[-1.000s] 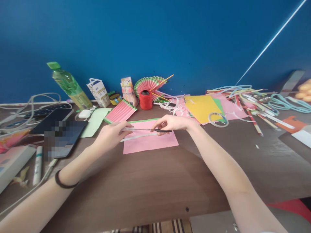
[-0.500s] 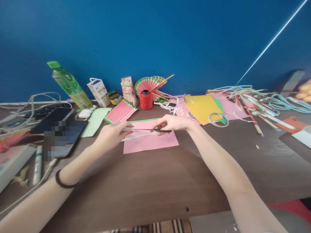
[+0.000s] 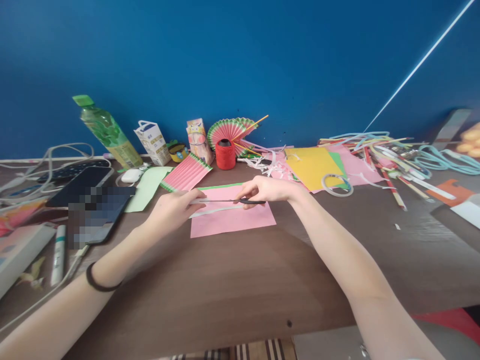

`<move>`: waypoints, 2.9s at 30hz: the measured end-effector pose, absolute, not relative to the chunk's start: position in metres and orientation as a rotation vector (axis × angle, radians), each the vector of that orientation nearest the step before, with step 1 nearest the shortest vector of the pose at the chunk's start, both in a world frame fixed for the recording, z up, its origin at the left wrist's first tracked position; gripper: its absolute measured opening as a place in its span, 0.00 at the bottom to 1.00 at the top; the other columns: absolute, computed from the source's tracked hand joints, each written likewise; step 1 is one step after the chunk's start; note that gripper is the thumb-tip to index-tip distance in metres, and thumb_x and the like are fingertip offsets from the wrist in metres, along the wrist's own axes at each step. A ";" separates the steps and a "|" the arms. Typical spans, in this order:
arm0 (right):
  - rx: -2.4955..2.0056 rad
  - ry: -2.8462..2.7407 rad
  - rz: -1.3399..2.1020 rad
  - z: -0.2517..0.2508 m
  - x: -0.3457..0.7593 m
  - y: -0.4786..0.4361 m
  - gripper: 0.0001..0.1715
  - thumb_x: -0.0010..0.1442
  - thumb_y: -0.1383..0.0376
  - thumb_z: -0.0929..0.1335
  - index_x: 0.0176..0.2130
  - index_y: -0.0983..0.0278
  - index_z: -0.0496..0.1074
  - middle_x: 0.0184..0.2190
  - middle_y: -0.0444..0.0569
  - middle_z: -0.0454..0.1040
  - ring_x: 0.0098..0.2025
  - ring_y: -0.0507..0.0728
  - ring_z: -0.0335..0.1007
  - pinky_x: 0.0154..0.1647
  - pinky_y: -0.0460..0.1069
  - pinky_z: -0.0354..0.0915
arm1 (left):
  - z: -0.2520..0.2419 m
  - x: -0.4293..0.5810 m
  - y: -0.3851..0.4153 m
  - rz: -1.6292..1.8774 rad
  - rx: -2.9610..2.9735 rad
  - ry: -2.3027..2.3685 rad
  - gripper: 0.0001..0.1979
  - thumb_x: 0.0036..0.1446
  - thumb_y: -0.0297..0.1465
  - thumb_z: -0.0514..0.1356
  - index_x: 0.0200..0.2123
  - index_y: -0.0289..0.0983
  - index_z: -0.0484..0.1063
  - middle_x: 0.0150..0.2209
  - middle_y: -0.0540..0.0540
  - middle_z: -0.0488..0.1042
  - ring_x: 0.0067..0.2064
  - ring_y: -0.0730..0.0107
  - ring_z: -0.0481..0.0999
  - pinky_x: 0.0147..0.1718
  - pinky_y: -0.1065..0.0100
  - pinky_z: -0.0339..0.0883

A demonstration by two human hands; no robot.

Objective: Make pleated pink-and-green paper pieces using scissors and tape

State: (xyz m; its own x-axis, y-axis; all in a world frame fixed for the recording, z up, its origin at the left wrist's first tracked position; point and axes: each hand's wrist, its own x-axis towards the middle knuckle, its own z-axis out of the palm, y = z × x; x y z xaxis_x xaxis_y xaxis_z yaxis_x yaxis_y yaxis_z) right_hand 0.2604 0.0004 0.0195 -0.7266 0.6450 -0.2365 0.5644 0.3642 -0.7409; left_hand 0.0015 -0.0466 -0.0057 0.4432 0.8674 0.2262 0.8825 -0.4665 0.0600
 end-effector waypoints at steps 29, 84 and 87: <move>-2.022 -2.275 0.287 -0.011 0.302 0.031 0.08 0.50 0.67 0.65 0.30 0.65 0.74 0.25 0.52 0.72 0.29 0.58 0.69 0.29 0.49 0.58 | 0.005 0.001 -0.047 -1.088 -2.868 -2.201 0.17 0.56 0.37 0.51 0.48 0.39 0.62 0.32 0.48 0.77 0.28 0.71 0.73 0.26 0.71 0.64; -0.954 -2.052 0.568 -0.002 0.190 -0.060 0.04 0.57 0.68 0.65 0.30 0.62 0.65 0.27 0.43 0.69 0.30 0.51 0.61 0.31 0.47 0.57 | -0.006 0.038 -0.072 -2.636 -2.610 -2.505 0.07 0.48 0.31 0.57 0.26 0.37 0.60 0.24 0.53 0.69 0.27 0.75 0.70 0.35 0.67 0.64; -0.948 -2.072 0.531 -0.001 0.189 -0.062 0.05 0.57 0.69 0.65 0.29 0.62 0.64 0.27 0.44 0.68 0.31 0.51 0.61 0.32 0.47 0.58 | -0.004 0.039 -0.074 -2.686 -2.585 -2.487 0.06 0.49 0.31 0.56 0.25 0.36 0.60 0.23 0.53 0.67 0.26 0.76 0.69 0.30 0.70 0.63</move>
State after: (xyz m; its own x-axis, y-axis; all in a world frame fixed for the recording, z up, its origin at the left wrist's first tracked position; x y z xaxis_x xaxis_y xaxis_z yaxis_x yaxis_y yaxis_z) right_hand 0.1890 -0.0619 -0.0015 -0.4168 0.7717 0.4804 0.4455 0.6341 -0.6320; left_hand 0.0390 -0.0740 -0.0037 0.1799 0.9769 -0.1152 -0.1900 0.1494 0.9704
